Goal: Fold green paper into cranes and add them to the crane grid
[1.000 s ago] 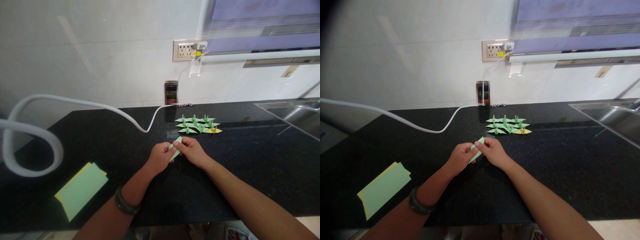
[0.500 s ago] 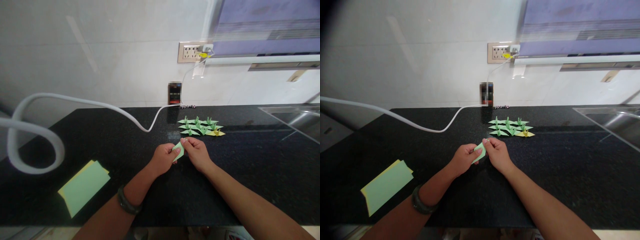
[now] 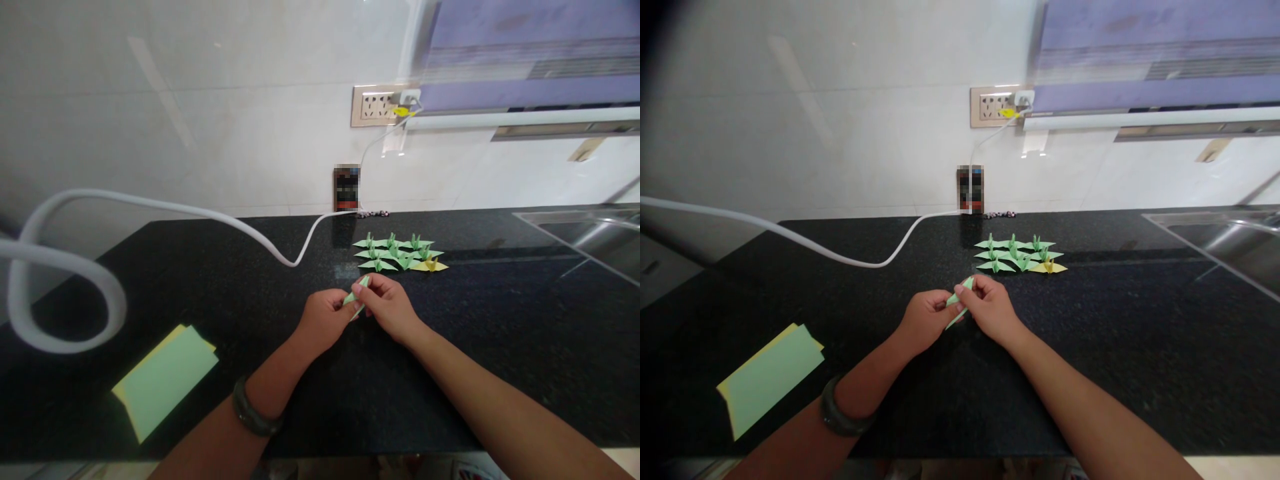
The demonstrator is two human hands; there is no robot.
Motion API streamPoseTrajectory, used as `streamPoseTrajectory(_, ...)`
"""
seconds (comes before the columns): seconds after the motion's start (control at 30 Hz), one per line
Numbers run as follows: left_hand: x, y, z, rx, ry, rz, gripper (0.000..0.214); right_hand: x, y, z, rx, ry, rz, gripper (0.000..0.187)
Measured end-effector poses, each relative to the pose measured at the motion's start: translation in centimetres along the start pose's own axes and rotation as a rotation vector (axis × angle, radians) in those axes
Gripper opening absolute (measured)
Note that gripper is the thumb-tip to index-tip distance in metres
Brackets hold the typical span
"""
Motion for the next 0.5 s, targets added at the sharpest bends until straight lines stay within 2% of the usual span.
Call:
streamPoseTrajectory(0.23,-0.50,-0.23,0.27,-0.085,0.040,-0.265,0.032,-0.25,-0.31,-0.09,0.000,0.032,0.021,0.017)
streamPoseTrajectory(0.5,-0.86,-0.12,0.26,-0.019,0.054,-0.149,0.035,-0.13,-0.32,-0.17,0.002,0.058,-0.027,0.016)
Point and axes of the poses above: each hand's wrist, its own z-axis away from the middle knuckle, its own y-axis out of the palm, x = y × z, the point moved 3 cm from there along -z, towards the middle knuckle, and after that the axes turned 7 degrees about x, right-handed, at the moved point
